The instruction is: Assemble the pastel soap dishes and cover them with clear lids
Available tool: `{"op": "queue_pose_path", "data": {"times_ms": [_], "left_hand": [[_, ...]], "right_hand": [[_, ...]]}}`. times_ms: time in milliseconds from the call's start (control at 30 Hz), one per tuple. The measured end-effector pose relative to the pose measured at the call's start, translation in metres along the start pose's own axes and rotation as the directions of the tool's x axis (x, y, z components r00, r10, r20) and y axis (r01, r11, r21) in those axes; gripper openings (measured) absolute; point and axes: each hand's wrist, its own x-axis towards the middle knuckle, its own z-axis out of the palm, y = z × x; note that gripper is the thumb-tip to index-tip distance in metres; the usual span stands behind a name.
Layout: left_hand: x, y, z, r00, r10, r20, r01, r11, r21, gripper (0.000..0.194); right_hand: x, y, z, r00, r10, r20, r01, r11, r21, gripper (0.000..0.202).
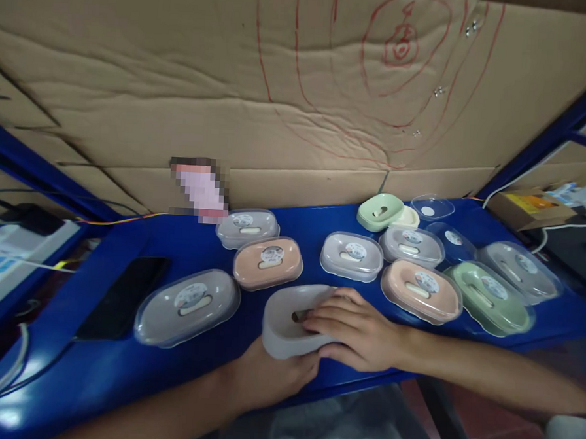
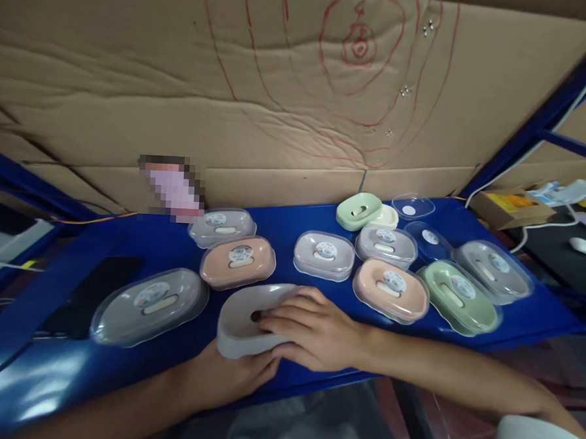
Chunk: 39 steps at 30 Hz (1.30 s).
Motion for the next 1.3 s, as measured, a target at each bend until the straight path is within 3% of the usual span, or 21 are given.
{"op": "queue_pose_path", "data": {"times_ms": [133,233,333,433,533,667,933,1300], "left_hand": [[-0.003,-0.013,-0.016,0.992,0.068,-0.111,-0.062,0.997,0.056,0.024],[-0.007,-0.023,-0.028,0.982,0.109,-0.151,-0.098,0.992,0.077,0.025],[-0.013,-0.028,-0.040,0.950,0.199,-0.242,-0.189,0.980,0.065,0.028],[-0.015,-0.028,-0.049,0.917,0.210,-0.339,-0.202,0.978,0.059,0.031],[-0.012,-0.034,-0.047,0.914,0.133,-0.383,-0.133,0.991,0.025,0.035],[-0.010,-0.045,-0.038,0.933,0.077,-0.353,-0.110,0.991,-0.074,0.040],[-0.001,-0.048,-0.036,0.971,0.092,-0.223,-0.119,0.987,-0.112,0.027],[0.003,-0.053,-0.035,0.992,0.066,-0.105,-0.074,0.994,-0.078,0.033]], "right_hand": [[-0.012,0.015,-0.006,0.996,-0.030,-0.081,0.021,0.994,-0.105,0.046],[-0.013,0.024,-0.004,0.985,0.058,-0.161,-0.069,0.996,-0.059,0.043],[-0.011,0.028,-0.003,0.979,0.139,-0.147,-0.145,0.989,-0.032,0.040],[-0.010,0.024,-0.004,0.994,0.068,-0.088,-0.077,0.992,-0.099,0.040],[-0.008,0.017,-0.004,0.995,-0.075,-0.061,0.063,0.982,-0.180,0.040],[-0.002,0.010,0.000,0.983,-0.169,-0.073,0.146,0.958,-0.247,0.033],[-0.005,0.023,0.011,0.984,-0.175,-0.032,0.161,0.954,-0.253,0.033],[-0.005,0.022,0.011,0.987,-0.131,0.092,0.144,0.979,-0.148,0.045]]}}
